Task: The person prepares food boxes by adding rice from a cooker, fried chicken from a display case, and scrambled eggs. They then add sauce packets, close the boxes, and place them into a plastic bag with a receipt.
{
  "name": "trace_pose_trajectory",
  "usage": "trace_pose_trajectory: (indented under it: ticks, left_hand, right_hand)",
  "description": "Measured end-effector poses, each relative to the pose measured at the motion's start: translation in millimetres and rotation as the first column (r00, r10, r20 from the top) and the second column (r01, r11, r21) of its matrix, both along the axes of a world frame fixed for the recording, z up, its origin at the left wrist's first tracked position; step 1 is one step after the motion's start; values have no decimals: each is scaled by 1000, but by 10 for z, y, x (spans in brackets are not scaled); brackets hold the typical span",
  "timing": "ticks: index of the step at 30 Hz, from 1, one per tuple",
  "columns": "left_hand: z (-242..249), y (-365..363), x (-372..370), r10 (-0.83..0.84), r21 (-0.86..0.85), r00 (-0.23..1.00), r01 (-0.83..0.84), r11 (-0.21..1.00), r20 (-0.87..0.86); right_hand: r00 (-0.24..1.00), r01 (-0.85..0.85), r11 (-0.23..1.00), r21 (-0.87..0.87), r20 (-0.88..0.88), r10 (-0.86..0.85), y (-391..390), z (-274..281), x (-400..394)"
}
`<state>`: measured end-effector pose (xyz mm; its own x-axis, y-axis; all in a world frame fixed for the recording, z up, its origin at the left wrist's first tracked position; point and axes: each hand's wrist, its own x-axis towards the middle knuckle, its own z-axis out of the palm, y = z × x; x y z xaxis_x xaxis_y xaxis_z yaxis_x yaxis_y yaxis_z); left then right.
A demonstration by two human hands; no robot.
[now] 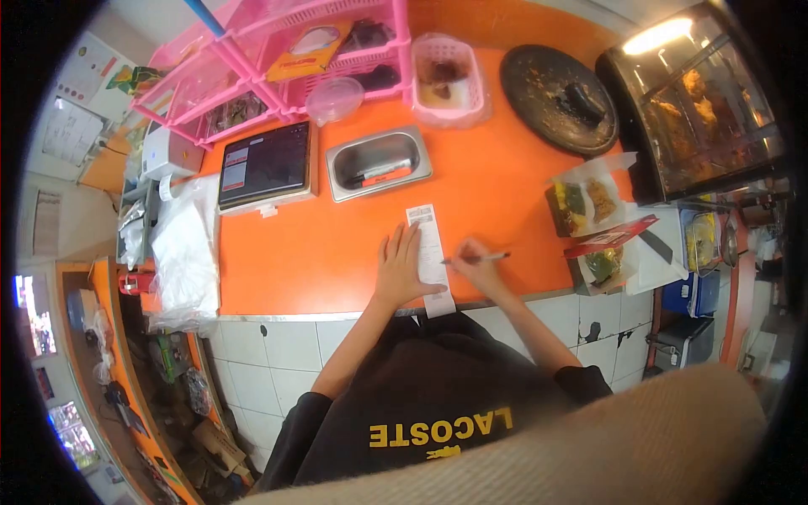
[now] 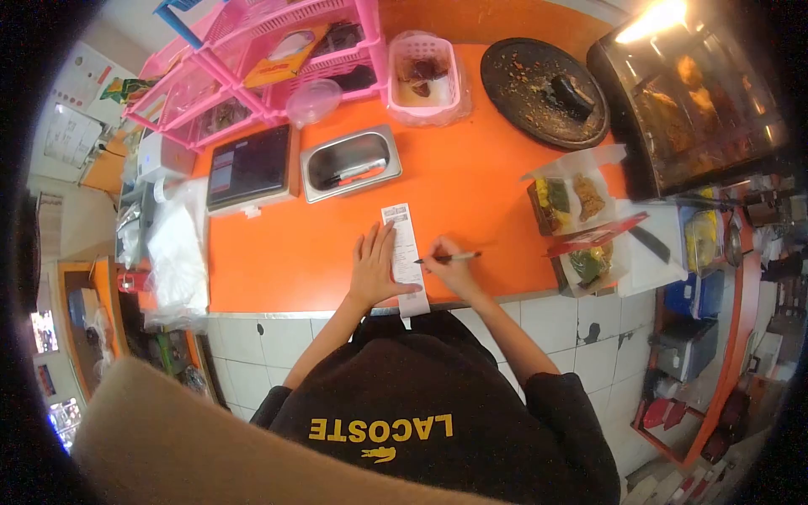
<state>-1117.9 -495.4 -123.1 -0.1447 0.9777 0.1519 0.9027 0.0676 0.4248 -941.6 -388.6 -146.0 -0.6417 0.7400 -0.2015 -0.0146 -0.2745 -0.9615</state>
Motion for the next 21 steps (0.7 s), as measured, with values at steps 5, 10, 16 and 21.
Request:
trace_pose_trajectory:
  ticks: [5, 10, 16, 21]
  left_hand:
    - [17, 5, -5, -4, 50, 1000, 3, 999, 22]
    - [40, 22, -3, 8, 10, 1000, -8, 1000, 2]
    - [51, 28, -3, 1, 0, 1000, -1, 1000, 14]
    - [10, 17, -8, -1, -18, 1000, 1, 1000, 12]
  right_hand:
    - [996, -71, 994, 77, -46, 75, -179, 79, -144]
    - [999, -16, 969, 246, 32, 8, -198, -19, -182]
    - [994, 103, 975, 199, -58, -93, -111, -103, -319]
    - [991, 104, 972, 212, 56, -118, -117, -120, -406]
